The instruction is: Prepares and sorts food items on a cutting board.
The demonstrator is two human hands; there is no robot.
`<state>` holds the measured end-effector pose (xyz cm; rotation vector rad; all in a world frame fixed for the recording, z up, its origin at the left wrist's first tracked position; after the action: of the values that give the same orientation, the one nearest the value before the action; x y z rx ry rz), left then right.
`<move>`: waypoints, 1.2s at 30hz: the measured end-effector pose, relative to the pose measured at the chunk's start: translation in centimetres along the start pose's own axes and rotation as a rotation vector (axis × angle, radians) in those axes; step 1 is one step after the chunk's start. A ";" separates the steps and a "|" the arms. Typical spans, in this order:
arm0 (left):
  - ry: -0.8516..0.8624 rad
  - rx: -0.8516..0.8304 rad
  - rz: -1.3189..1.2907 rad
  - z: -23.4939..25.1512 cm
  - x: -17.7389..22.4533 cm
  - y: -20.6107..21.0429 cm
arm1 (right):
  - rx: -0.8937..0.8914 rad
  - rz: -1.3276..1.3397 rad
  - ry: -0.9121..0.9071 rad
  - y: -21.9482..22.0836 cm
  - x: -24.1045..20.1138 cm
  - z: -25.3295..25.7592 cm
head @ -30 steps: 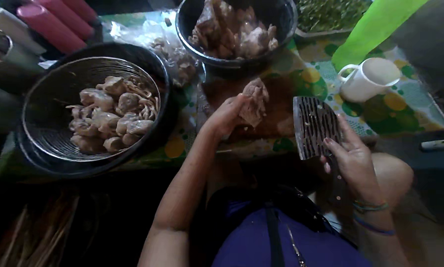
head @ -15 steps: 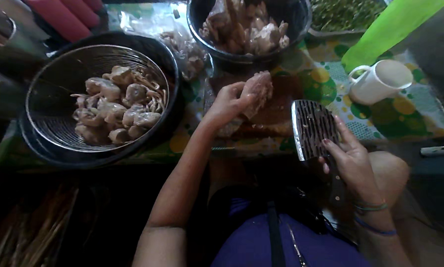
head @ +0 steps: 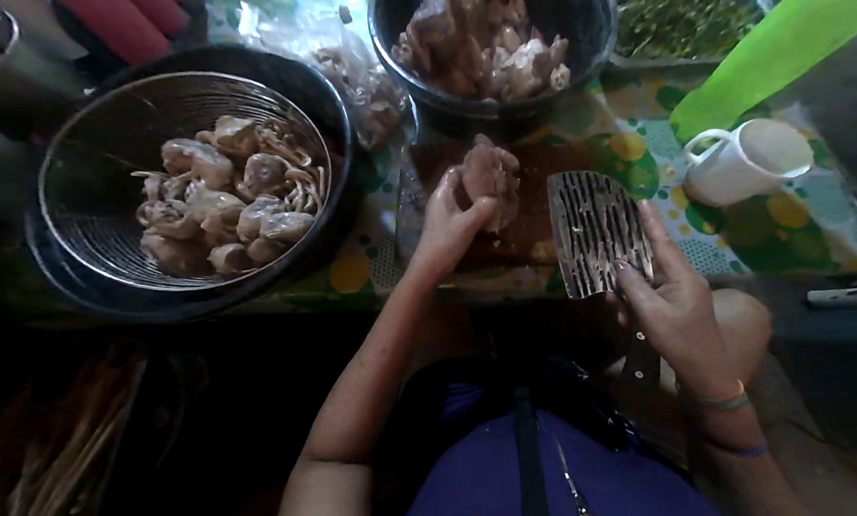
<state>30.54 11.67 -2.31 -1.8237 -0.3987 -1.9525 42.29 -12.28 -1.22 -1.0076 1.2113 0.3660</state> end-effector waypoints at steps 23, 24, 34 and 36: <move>0.373 -0.051 0.644 -2.2 0.5 -0.2 | -0.100 -0.684 -0.367 1.6 -7.6 1.8; 0.364 -0.041 0.655 -2.3 0.3 -0.3 | -0.103 -0.721 -0.375 1.9 -7.6 2.2; 0.319 0.019 0.674 -2.1 -0.5 -0.3 | -0.188 -0.824 -0.410 3.6 -8.1 5.4; 0.316 0.024 0.664 -2.0 -0.5 -0.3 | -0.257 -0.782 -0.385 3.7 -7.8 6.8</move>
<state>28.63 11.02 -2.99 -1.3525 0.2570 -1.6898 40.89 -2.83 4.19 -1.4656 0.3699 0.0829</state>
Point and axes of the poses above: each hand's wrist, its own z-axis towards the middle knuckle, its own y-axis out of the palm, x = y × z, the point moved 9 cm from there along z, towards the middle knuckle, and after that the axes turned 12 degrees about -x, right-handed, at the moved point
